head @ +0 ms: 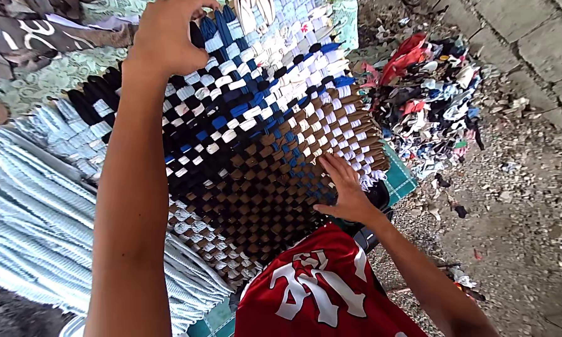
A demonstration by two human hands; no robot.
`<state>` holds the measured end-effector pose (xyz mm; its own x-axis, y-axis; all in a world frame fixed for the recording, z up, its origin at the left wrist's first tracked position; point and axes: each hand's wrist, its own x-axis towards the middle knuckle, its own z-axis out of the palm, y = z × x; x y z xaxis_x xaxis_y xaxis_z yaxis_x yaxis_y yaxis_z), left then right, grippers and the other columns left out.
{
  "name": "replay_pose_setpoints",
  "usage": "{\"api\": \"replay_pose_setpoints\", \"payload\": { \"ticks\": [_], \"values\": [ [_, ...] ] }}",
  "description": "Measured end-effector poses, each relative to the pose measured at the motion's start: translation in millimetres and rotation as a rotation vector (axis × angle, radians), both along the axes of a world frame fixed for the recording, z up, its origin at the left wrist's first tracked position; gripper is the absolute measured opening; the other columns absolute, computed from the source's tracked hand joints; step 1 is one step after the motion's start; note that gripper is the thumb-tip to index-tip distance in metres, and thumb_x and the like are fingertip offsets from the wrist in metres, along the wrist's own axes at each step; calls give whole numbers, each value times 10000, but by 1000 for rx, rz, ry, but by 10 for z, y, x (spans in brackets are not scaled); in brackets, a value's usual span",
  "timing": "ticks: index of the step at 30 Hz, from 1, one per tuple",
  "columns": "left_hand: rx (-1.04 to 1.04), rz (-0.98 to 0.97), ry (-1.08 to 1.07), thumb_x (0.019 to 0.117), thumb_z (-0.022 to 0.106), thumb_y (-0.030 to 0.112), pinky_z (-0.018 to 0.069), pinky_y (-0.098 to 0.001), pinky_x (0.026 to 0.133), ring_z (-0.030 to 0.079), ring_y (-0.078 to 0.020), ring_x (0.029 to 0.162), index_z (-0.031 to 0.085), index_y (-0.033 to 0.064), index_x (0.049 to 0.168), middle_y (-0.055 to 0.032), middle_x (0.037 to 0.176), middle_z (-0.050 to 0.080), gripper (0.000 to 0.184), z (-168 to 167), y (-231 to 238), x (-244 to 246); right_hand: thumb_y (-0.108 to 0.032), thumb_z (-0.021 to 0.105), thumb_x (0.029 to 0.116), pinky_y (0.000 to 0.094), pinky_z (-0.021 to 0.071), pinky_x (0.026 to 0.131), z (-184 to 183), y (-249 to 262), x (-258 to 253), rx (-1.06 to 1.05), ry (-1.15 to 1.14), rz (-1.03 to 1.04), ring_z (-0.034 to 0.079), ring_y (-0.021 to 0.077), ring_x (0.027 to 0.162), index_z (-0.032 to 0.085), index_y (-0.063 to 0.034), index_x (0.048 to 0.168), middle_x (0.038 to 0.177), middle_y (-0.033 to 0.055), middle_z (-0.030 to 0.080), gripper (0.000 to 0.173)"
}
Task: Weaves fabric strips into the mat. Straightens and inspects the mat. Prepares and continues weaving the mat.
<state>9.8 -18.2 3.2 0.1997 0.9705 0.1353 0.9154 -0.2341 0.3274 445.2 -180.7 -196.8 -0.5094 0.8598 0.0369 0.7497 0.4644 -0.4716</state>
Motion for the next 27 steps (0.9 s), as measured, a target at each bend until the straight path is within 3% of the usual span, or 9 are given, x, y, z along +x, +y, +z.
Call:
{"api": "replay_pose_setpoints", "payload": {
  "ticks": [5, 10, 12, 14, 17, 19, 22, 25, 27],
  "values": [
    [31, -27, 3, 817, 674, 144, 416, -693, 1011, 571, -419, 1280, 584, 152, 1399, -200, 1342, 631, 589, -5, -5, -12, -517, 893, 565, 598, 68, 1262, -132, -89, -202, 56, -158, -37, -26, 310, 1597, 162, -350, 1655, 1743, 51, 5, 1323],
    [16, -37, 11, 825, 666, 182, 398, -719, 1023, 550, -425, 1319, 550, 189, 1456, -181, 1404, 607, 641, -4, 31, -54, -377, 889, 602, 626, 108, 1242, -140, 49, -70, 0, -78, -2, 20, 280, 1596, 171, -346, 1654, 1742, -22, 51, 1274],
    [14, -34, 1, 825, 668, 175, 399, -715, 1020, 554, -423, 1312, 565, 181, 1435, -186, 1391, 613, 618, -13, 21, -62, -442, 876, 658, 631, 138, 1239, -93, 128, 58, -52, -13, 69, 28, 250, 1598, 199, -349, 1651, 1739, -64, 73, 1206],
    [10, -20, 6, 820, 670, 174, 395, -722, 1025, 552, -423, 1317, 556, 193, 1447, -178, 1399, 612, 638, -12, 21, -69, -587, 808, 759, 614, 206, 1236, 12, 231, 236, -94, 45, 148, 96, 205, 1593, 300, -358, 1622, 1724, -96, 150, 1027],
    [15, -16, 11, 817, 673, 174, 399, -745, 1007, 566, -443, 1298, 531, 214, 1476, -172, 1401, 618, 675, -17, 27, -56, -484, 776, 853, 500, 316, 1241, 218, 279, 360, -188, 269, 143, 295, 161, 1534, 478, -243, 1539, 1649, -53, 359, 786],
    [20, -7, 17, 809, 676, 185, 401, -750, 1000, 570, -444, 1293, 530, 231, 1476, -166, 1399, 620, 684, -26, 29, -48, -503, 782, 842, 487, 352, 1220, 262, 189, 271, -168, 327, 62, 340, 178, 1506, 496, -235, 1523, 1605, -29, 421, 787],
    [12, 7, 8, 821, 684, 166, 400, -724, 1022, 552, -432, 1312, 548, 194, 1461, -181, 1404, 608, 655, -7, 10, -30, -567, 819, 726, 617, 236, 1238, 172, 9, 39, -81, 203, 48, 135, 265, 1581, 378, -316, 1590, 1692, -6, 247, 1002],
    [11, 26, 24, 822, 691, 173, 418, -704, 1009, 574, -430, 1272, 598, 102, 1374, -215, 1335, 631, 565, -14, 2, -31, -501, 891, 595, 616, 147, 1266, 57, -138, -78, -47, 49, 113, -26, 293, 1599, 252, -367, 1631, 1742, 20, 27, 1225],
    [-7, 48, 46, 832, 686, 200, 419, -721, 991, 581, -460, 1245, 598, 51, 1352, -253, 1307, 631, 548, -11, 4, -25, -512, 894, 569, 614, 108, 1272, 26, -185, -93, -39, 3, 112, -66, 288, 1597, 207, -370, 1643, 1744, 10, -28, 1283]
  ]
}}
